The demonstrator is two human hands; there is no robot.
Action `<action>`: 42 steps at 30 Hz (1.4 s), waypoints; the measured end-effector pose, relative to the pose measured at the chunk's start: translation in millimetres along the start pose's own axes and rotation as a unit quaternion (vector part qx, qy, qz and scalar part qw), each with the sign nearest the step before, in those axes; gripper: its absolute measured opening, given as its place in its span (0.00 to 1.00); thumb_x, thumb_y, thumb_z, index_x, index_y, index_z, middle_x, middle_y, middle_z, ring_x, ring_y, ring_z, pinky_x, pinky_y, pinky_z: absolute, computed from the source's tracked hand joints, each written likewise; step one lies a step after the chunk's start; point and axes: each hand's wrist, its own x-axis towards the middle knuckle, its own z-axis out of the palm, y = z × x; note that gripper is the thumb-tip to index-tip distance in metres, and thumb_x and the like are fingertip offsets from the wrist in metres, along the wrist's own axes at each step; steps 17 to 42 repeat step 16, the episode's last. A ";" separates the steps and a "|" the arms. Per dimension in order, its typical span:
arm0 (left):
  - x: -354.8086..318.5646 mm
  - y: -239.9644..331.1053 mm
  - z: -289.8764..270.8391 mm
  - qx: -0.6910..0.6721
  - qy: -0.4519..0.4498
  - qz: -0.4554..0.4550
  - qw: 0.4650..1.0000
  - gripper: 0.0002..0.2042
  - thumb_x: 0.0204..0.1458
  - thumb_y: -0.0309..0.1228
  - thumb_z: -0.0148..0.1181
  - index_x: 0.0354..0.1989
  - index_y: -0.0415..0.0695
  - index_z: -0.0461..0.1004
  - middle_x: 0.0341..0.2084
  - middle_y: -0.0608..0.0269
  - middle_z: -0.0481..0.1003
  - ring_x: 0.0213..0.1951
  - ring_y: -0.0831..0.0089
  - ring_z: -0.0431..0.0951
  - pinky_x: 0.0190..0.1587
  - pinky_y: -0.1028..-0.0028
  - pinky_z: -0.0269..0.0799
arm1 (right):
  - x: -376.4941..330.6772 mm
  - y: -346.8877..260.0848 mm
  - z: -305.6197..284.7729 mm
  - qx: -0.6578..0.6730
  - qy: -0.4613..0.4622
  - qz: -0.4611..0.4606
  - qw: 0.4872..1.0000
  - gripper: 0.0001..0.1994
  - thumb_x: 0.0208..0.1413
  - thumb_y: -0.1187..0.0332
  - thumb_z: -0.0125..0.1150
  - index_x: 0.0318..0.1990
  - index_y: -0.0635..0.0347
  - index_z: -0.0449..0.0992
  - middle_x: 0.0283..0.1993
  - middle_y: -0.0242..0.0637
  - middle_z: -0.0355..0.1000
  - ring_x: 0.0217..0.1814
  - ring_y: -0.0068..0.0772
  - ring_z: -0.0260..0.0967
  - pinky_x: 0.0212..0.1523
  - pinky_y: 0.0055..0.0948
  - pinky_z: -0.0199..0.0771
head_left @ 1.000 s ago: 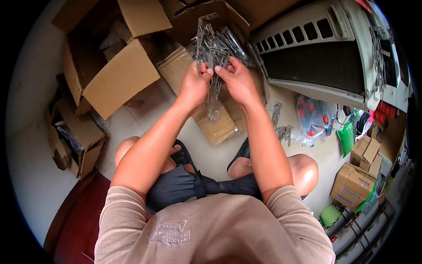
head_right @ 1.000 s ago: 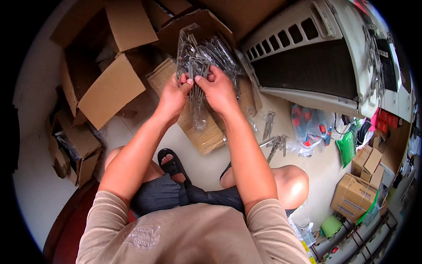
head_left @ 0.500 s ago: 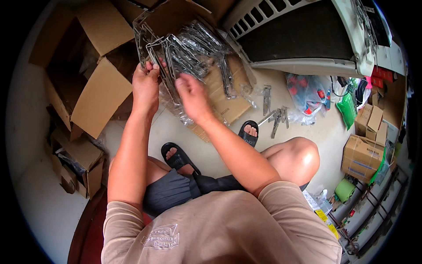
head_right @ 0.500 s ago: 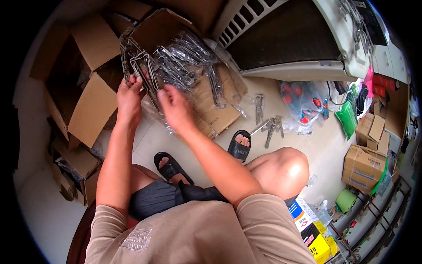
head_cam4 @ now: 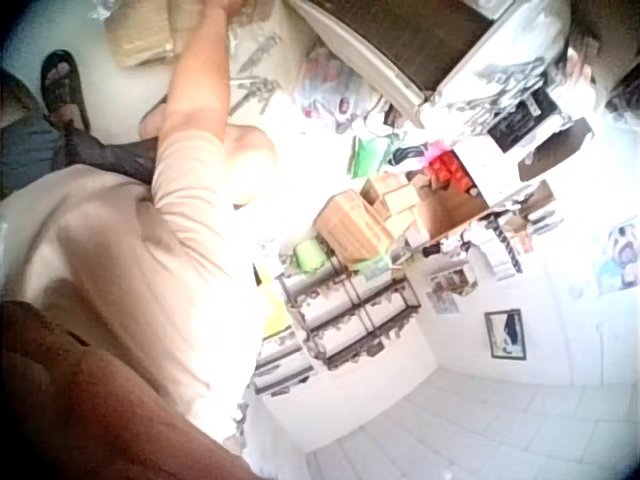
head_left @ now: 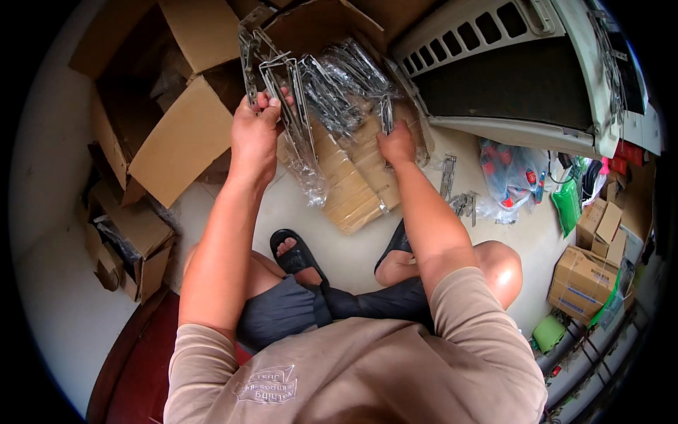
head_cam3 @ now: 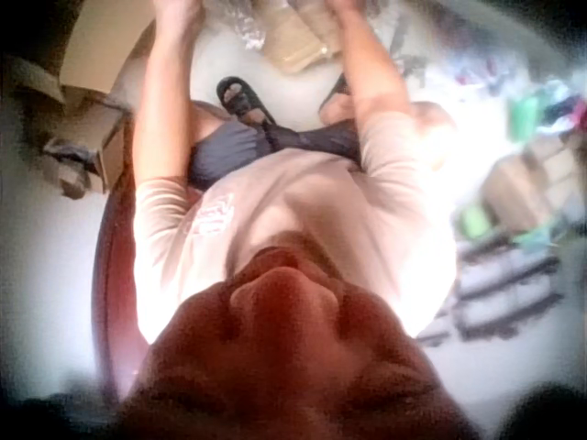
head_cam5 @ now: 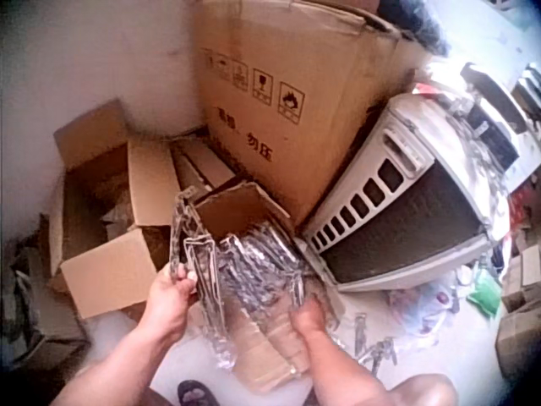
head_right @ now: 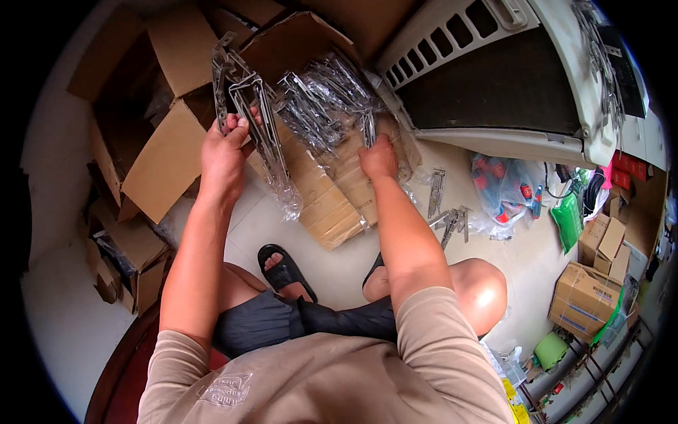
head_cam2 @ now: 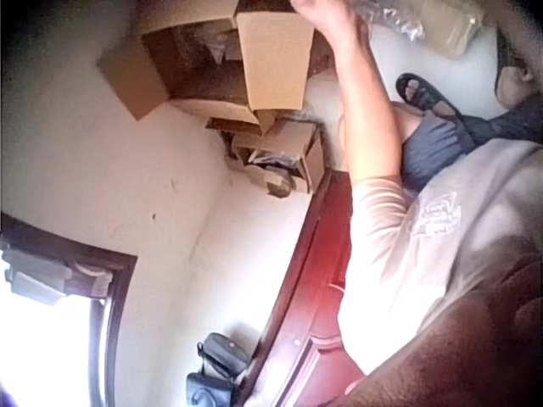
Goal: The person picks up metal hinge components from a large bin and a box, opening some of them to check their range of motion and kemudian placing them into smaller cardboard boxes.
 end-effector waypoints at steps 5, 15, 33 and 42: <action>2.6 2.8 -6.6 -0.013 0.007 0.001 1.000 0.05 0.71 0.23 0.52 0.51 0.44 0.70 0.52 0.62 0.79 0.52 0.71 0.81 0.61 0.60 0.79 | -12.2 7.6 -8.7 0.002 0.054 0.049 0.997 0.26 0.53 0.60 0.70 0.57 0.63 0.72 0.55 0.59 0.79 0.59 0.64 0.77 0.61 0.53 0.76; -5.3 13.6 1.2 0.001 0.001 -0.002 1.000 0.07 0.70 0.24 0.55 0.53 0.42 0.71 0.52 0.63 0.80 0.52 0.72 0.81 0.61 0.61 0.78 | 0.3 16.3 -13.0 0.047 -0.134 -0.166 0.976 0.24 0.50 0.57 0.75 0.51 0.63 0.79 0.52 0.52 0.81 0.55 0.56 0.79 0.58 0.48 0.77; -6.3 14.3 2.4 0.006 -0.003 -0.001 1.000 0.07 0.70 0.25 0.55 0.54 0.42 0.71 0.52 0.63 0.80 0.52 0.71 0.81 0.61 0.61 0.78 | 1.9 17.8 -12.0 0.046 -0.133 -0.166 0.976 0.24 0.50 0.57 0.75 0.51 0.63 0.79 0.52 0.52 0.81 0.55 0.56 0.79 0.58 0.48 0.77; -6.3 14.3 2.4 0.006 -0.003 -0.001 1.000 0.07 0.70 0.25 0.55 0.54 0.42 0.71 0.52 0.63 0.80 0.52 0.71 0.81 0.61 0.61 0.78 | 1.9 17.8 -12.0 0.046 -0.133 -0.166 0.976 0.24 0.50 0.57 0.75 0.51 0.63 0.79 0.52 0.52 0.81 0.55 0.56 0.79 0.58 0.48 0.77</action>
